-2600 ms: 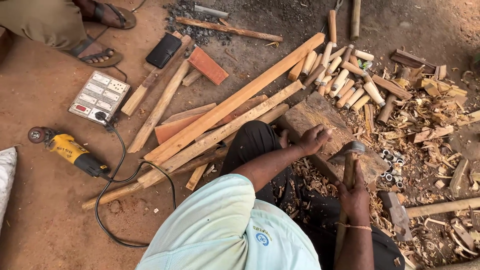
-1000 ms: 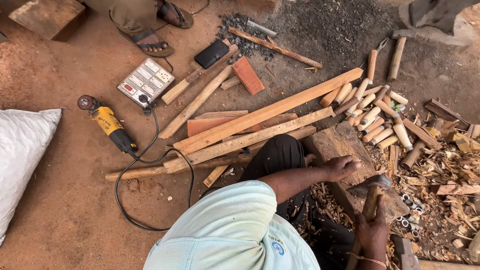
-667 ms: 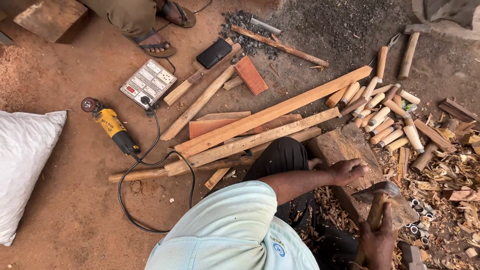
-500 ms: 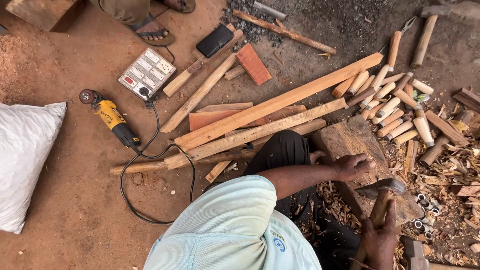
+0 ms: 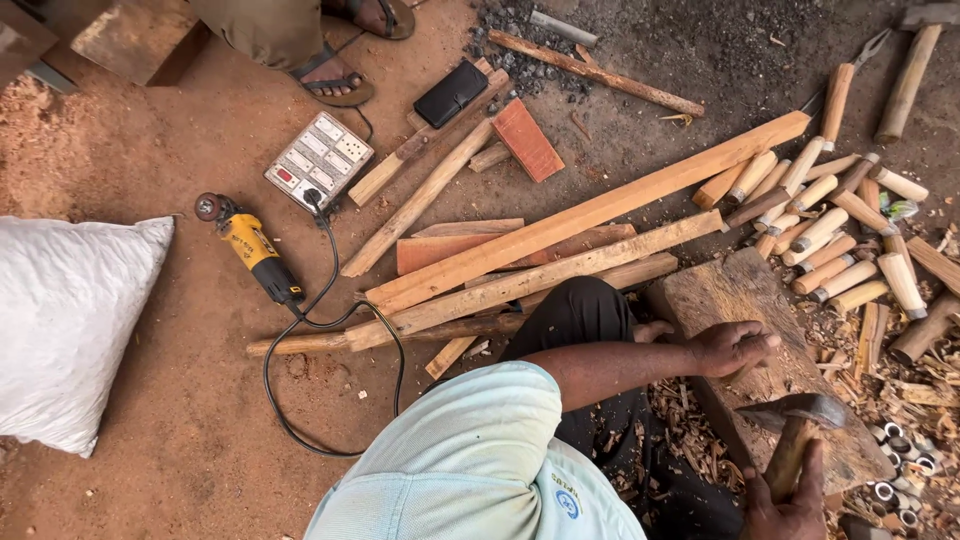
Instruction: Shaping and carving wooden handles using a hammer and a small carving tool in an outdoor workshop.
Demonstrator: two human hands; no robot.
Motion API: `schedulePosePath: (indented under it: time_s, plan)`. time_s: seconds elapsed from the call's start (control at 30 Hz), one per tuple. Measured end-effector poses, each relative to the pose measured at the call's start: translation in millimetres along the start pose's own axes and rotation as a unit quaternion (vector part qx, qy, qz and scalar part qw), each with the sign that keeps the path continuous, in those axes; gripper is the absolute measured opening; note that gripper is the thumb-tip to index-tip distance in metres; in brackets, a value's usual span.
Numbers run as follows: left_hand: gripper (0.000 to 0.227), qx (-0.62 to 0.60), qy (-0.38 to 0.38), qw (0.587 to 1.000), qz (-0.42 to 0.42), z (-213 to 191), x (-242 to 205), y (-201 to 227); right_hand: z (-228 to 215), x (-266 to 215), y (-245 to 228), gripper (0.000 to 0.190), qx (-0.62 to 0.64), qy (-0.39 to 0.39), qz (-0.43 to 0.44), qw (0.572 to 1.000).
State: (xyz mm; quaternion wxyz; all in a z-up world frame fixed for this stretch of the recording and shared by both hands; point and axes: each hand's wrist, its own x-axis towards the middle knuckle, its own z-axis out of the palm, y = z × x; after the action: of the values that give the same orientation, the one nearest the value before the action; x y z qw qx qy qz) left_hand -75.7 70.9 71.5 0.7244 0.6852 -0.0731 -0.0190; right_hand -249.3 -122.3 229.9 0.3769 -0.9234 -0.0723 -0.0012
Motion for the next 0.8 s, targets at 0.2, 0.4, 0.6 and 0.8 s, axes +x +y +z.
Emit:
schedulePosePath:
  time_s: [0.2,0.4,0.6,0.8]
  plan:
    - [0.07,-0.049,0.003,0.997,-0.064,-7,-1,12,-14,8,-39,0.094,0.012,-0.047,0.151,0.987]
    - [0.064,0.013,0.01,1.0,-0.013,0,6,-9,-9,6,-9,0.096,0.049,-0.059,0.116,0.99]
    - [0.062,-0.013,-0.006,1.0,-0.02,0,0,0,-13,6,-1,0.1,-0.104,0.008,-0.09,0.99]
    - [0.058,-0.077,0.003,0.997,-0.02,-5,-5,-8,-14,6,-26,0.098,-0.027,-0.056,0.102,0.993]
